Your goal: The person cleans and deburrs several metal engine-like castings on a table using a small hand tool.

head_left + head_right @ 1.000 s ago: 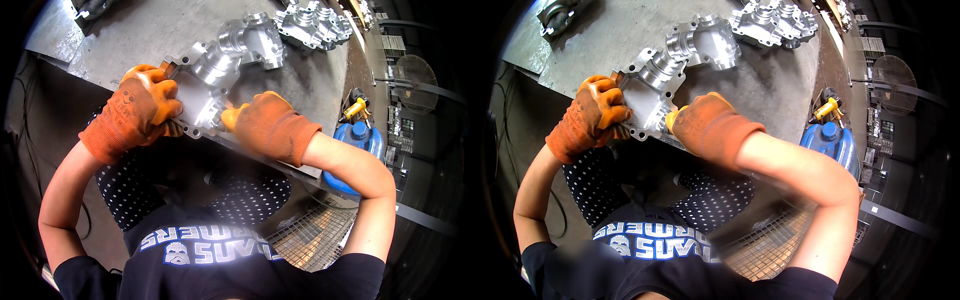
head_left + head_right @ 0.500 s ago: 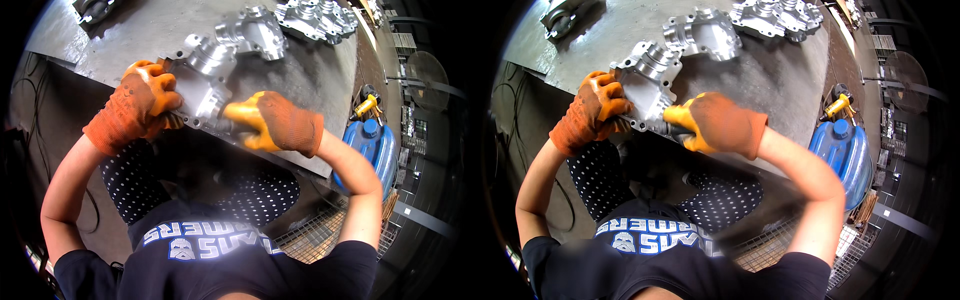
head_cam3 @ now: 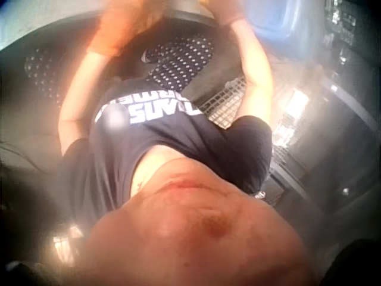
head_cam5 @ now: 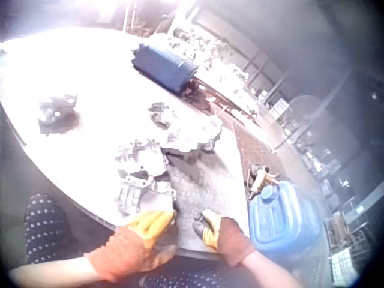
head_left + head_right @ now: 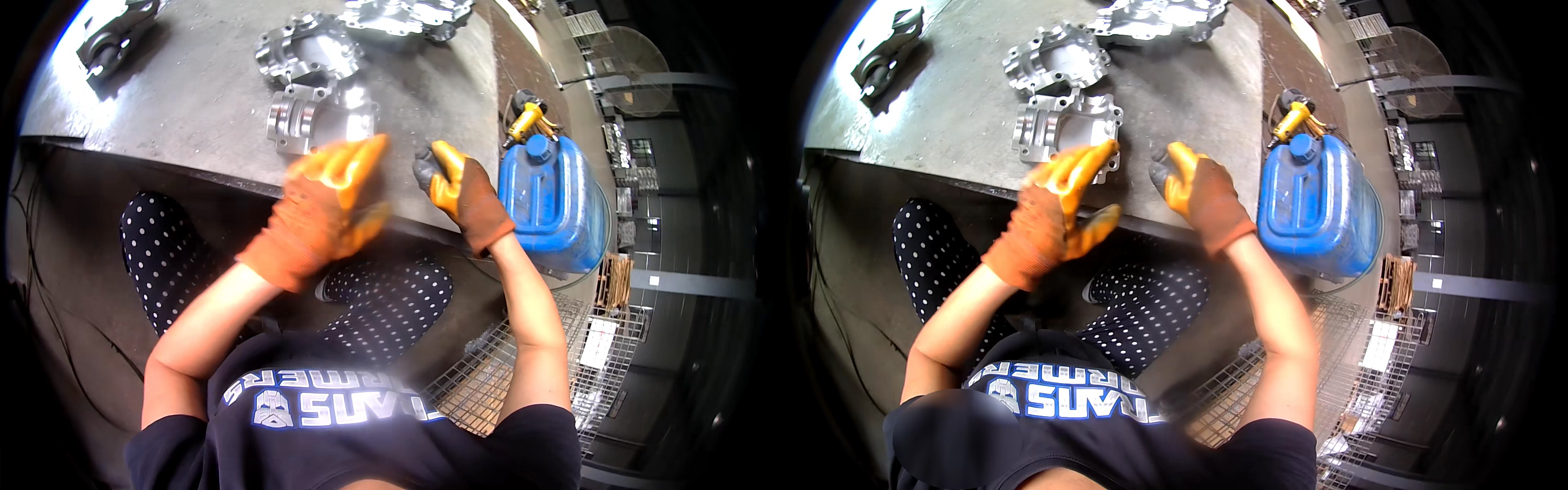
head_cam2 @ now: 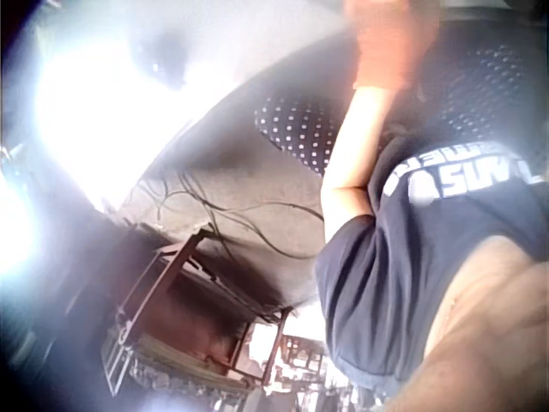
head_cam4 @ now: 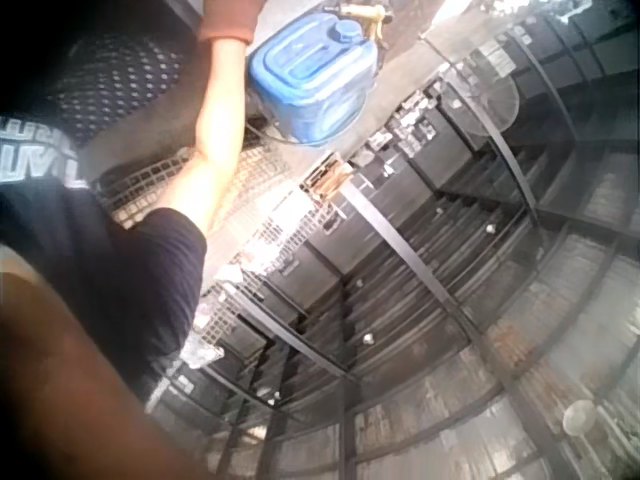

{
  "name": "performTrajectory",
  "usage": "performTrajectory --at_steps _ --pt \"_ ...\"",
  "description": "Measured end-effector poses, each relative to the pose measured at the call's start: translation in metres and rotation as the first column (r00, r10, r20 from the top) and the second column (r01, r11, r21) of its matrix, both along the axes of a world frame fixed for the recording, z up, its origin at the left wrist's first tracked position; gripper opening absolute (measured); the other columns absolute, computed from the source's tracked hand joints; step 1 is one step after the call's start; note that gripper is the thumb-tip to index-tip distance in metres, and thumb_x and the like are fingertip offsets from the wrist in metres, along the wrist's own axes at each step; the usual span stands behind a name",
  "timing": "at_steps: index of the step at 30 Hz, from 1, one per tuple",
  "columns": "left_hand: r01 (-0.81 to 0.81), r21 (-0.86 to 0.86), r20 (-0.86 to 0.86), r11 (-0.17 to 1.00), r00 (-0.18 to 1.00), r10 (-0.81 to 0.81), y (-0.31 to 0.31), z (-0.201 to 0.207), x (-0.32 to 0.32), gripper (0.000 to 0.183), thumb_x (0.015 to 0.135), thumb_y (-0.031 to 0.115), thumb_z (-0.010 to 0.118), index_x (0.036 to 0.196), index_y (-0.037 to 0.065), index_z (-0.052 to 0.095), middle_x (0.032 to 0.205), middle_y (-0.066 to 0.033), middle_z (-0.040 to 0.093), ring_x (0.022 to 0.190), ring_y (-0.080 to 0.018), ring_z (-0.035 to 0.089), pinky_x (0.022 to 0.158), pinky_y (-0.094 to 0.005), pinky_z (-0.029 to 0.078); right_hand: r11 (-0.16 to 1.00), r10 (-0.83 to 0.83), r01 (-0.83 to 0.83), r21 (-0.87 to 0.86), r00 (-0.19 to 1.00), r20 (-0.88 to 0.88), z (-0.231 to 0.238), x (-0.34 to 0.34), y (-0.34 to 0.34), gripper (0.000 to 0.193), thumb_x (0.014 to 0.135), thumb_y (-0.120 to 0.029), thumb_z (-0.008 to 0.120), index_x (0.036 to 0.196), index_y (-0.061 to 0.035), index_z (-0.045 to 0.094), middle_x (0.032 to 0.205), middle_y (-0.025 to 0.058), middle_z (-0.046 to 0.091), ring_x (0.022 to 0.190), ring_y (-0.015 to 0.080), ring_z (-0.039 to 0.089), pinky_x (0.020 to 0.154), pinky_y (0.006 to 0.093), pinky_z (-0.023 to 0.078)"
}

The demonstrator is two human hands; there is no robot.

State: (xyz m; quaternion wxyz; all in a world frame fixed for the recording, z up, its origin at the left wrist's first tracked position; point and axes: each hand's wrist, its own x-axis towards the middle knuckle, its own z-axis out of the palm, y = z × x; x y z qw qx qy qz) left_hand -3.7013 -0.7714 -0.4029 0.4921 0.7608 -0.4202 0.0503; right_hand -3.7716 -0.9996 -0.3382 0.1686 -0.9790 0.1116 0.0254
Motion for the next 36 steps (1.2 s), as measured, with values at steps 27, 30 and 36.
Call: performTrajectory --at_steps 27,30,36 --pt "-0.045 0.353 0.267 0.935 0.962 -0.054 0.017 -0.016 0.069 0.049 0.073 0.042 0.08 0.107 0.009 0.068 0.124 -0.011 0.063 0.137 -0.0328 0.047 0.12 -0.0521 0.029 0.858 0.284 -0.403 -0.319 0.889 -0.359 0.025 0.028 0.036 0.022 0.094 -0.024 0.062 0.105 -0.0066 0.069 0.091 0.0147 0.074 0.089 0.0361 0.072 0.076 0.0459 0.053" --pt "0.007 0.111 0.235 0.994 0.972 -0.033 0.023 -0.009 0.093 0.058 0.078 0.034 0.077 0.132 0.016 0.063 0.134 -0.0126 0.062 0.128 -0.0347 0.056 0.113 -0.0468 0.04 0.973 0.194 -0.163 0.165 0.961 -0.196 -0.003 -0.006 0.028 0.034 0.098 -0.033 0.061 0.108 -0.001 0.063 0.088 0.0158 0.069 0.082 0.0304 0.068 0.07 0.0435 0.052" --pt "-0.187 0.163 0.422 0.969 0.901 0.103 0.034 -0.048 0.175 0.043 0.088 0.03 0.07 0.129 0.018 0.065 0.127 -0.0106 0.066 0.127 -0.0333 0.056 0.109 -0.0459 0.042 0.619 -0.021 0.256 0.743 0.95 -0.31 -0.022 0.001 0.076 0.026 0.105 -0.026 0.053 0.117 -0.0053 0.061 0.087 0.0018 0.062 0.073 0.0084 0.059 0.064 0.0239 0.05"
